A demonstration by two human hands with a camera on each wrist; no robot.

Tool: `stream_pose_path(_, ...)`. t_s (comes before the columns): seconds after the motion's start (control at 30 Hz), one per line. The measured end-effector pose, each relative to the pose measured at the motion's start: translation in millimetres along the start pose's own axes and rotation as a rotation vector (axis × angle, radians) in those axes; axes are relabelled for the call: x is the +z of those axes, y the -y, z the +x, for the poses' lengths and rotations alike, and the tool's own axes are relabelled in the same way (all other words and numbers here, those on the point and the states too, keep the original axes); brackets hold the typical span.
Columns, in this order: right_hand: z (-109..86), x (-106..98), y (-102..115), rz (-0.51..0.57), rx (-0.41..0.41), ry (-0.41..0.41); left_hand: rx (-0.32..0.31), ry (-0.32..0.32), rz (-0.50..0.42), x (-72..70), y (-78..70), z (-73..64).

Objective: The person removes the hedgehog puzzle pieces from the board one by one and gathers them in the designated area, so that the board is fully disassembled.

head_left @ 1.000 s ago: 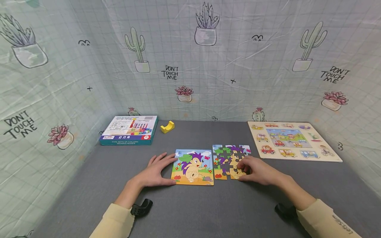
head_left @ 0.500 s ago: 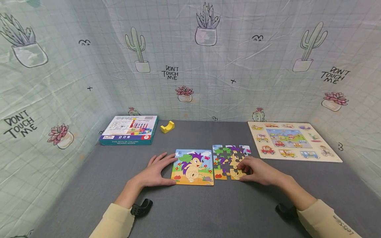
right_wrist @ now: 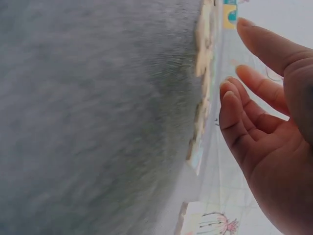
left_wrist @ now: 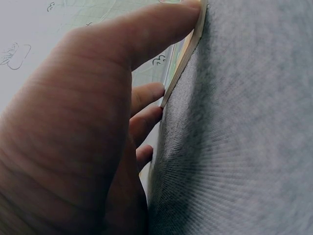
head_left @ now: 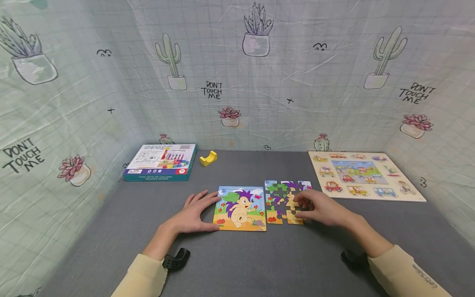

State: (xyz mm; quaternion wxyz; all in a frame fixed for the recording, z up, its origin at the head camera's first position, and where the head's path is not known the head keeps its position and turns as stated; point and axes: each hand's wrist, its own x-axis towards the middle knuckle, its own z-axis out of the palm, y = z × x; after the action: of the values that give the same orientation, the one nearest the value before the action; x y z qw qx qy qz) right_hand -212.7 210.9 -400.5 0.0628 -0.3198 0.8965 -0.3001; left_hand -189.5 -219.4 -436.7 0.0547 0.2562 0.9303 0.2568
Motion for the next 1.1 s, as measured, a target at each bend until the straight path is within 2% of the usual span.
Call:
stream_pose_path(0.2,9.3,1,8,0.029,-0.024,-0.089,-0.001,-0.003,0.005,-0.8,-0.6,0.7)
stream_pose_path(0.4,22.7,7,18,0.063,-0.055,-0.121,-0.004,0.004,-0.001,-1.1,-0.4,0.2)
stream_pose_path(0.77,43.2,19,41,0.152,-0.098,-0.113,-0.002,0.005,0.003,-1.2,-1.2,0.6)
stream_pose_path(1.1,58.0,31,53,0.172,-0.128,-0.066,0.016,-0.005,-0.007,-0.4,-0.2,-0.7)
